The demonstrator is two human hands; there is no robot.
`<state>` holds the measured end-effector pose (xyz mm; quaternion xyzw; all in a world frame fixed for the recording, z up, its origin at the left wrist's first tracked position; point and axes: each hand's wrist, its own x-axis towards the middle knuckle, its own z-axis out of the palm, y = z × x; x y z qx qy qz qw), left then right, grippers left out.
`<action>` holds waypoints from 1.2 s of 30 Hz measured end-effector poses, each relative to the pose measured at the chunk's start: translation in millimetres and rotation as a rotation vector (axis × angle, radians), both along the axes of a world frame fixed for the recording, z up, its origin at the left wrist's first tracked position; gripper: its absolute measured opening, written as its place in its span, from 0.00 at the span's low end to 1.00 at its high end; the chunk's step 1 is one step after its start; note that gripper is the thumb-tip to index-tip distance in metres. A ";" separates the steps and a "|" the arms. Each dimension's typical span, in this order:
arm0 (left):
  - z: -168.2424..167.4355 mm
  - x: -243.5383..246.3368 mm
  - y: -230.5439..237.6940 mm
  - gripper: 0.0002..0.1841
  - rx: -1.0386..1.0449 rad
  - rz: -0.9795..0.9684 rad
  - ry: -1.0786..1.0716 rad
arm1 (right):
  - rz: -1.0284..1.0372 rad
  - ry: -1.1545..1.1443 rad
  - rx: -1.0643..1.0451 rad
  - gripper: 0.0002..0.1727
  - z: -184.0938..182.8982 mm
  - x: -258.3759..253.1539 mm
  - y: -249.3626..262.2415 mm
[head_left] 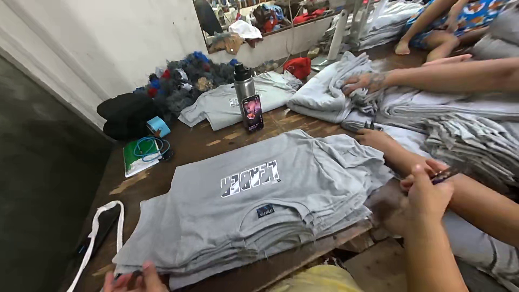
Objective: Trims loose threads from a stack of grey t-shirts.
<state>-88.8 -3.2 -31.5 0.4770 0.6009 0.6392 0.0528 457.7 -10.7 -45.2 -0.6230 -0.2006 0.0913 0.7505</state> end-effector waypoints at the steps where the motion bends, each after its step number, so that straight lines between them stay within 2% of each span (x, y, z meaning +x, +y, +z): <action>1: 6.5 16.4 -4.6 0.38 0.078 -0.104 0.113 | 0.040 -0.026 0.057 0.15 13.5 -9.0 -3.0; 2: 13.5 37.3 -7.6 0.35 0.106 -0.250 0.186 | 0.143 -0.045 0.100 0.09 25.5 -20.3 -5.9; 5: 29.1 114.4 -1.3 0.28 -0.033 -0.662 0.441 | 0.530 -0.219 0.093 0.13 41.3 -58.2 -4.8; 6: 29.6 140.1 3.0 0.30 -0.110 -0.762 0.567 | 0.623 -0.336 0.063 0.14 38.0 -70.1 -1.8; 8: 21.2 186.8 6.1 0.40 -0.239 -0.892 0.789 | 0.743 -0.549 -0.012 0.19 21.9 -92.4 5.6; 10: 2.2 220.6 1.8 0.46 -0.223 -0.944 0.845 | 0.806 -0.628 -0.074 0.20 -7.9 -110.1 13.3; 13: -19.8 238.9 -1.0 0.43 -0.084 -0.982 0.759 | 0.789 -0.620 -0.007 0.21 -43.1 -122.1 15.7; 15: -22.9 239.4 -3.8 0.39 -0.009 -1.023 0.582 | 0.839 -0.406 0.139 0.19 -40.3 -124.1 2.9; 17: -20.1 235.2 -6.8 0.41 0.021 -1.085 0.297 | 0.886 -0.298 0.254 0.15 -26.5 -124.8 -10.5; 19: -17.3 231.1 -6.8 0.45 0.022 -1.179 0.042 | 0.886 -0.461 0.268 0.12 -13.3 -124.5 -19.5; 21: -16.6 229.6 -5.1 0.47 0.029 -1.232 -0.092 | 0.818 -0.658 0.260 0.14 -8.4 -130.0 -23.2; 24: -15.1 229.6 -5.8 0.45 0.034 -1.233 -0.142 | 0.724 -0.819 0.268 0.16 -8.0 -141.7 -25.8; 27: -15.2 229.7 -8.0 0.41 0.043 -1.195 -0.134 | 0.627 -0.808 0.309 0.14 -9.8 -148.8 -25.6; 29: -17.4 231.1 -6.6 0.34 0.069 -1.155 -0.107 | 0.607 -0.802 0.328 0.14 -10.6 -148.8 -24.5; 33: -19.3 241.8 0.7 0.14 0.148 -1.039 -0.047 | 0.687 -0.841 0.302 0.12 -4.1 -150.0 -29.7; 36: -23.0 248.4 4.4 0.08 0.173 -1.031 -0.086 | 0.760 -0.825 0.299 0.12 -4.2 -153.8 -39.7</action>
